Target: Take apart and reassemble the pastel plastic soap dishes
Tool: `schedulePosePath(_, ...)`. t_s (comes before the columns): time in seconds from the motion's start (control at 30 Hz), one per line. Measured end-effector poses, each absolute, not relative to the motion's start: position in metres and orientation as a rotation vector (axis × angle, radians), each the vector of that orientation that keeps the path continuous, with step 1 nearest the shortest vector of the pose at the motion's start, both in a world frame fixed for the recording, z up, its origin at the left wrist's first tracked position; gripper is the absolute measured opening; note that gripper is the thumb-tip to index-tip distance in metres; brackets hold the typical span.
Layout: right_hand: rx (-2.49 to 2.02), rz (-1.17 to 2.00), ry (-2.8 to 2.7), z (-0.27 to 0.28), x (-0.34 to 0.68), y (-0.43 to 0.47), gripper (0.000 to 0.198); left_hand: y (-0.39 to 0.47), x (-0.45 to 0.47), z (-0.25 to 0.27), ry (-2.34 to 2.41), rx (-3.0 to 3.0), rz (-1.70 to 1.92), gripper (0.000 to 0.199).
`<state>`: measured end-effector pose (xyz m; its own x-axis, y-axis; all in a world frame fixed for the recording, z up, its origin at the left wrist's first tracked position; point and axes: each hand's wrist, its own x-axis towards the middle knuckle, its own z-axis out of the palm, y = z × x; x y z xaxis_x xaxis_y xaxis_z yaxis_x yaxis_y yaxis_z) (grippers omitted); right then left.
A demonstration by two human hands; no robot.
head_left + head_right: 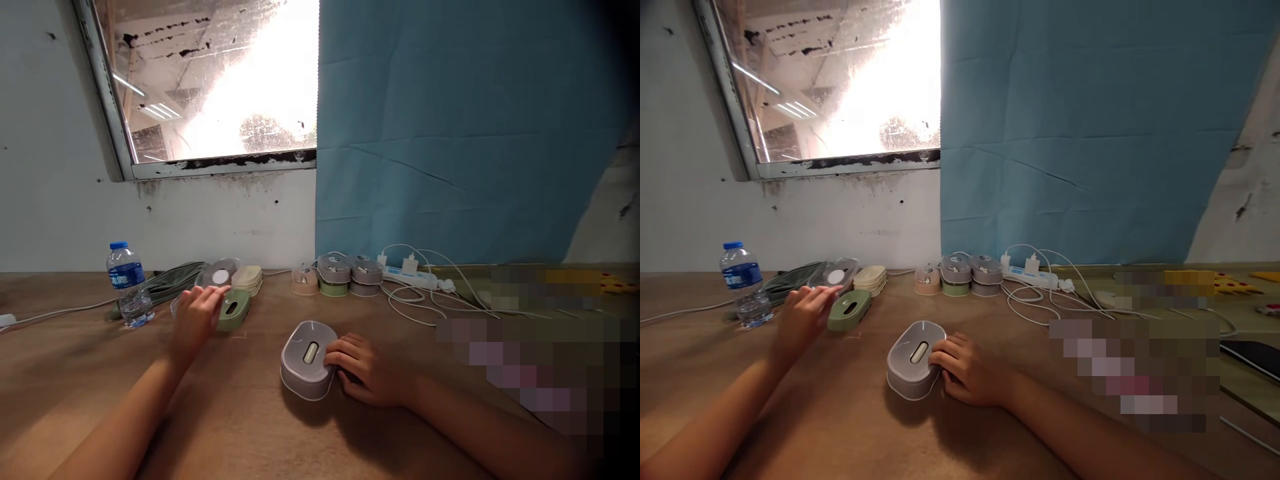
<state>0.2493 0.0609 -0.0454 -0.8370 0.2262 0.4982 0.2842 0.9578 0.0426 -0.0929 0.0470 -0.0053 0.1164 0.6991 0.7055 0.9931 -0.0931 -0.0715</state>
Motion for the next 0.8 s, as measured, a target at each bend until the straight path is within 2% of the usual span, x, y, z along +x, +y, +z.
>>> schedulePosePath(0.3,-0.365,-0.137,-2.595,-0.047,0.249,0.061,0.031,0.059,-0.148,-0.009,-1.910,-1.713,-0.431,0.036)
schedulePosePath(0.5,-0.358,-0.130,-2.595,-0.048,0.250,0.062,0.030,0.061,-0.151,-0.012,-2.143,-1.731,-0.475,0.036)
schedulePosePath(0.63,-0.372,-0.141,-2.599,-0.047,0.250,0.062,0.030,0.065,-0.155,-0.018,-2.214,-1.601,-0.599,0.057)
schedulePosePath(0.8,-0.367,-0.141,-2.599,-0.047,0.250,0.061,0.029,0.075,-0.171,-0.036,-2.452,-1.590,-0.904,0.098)
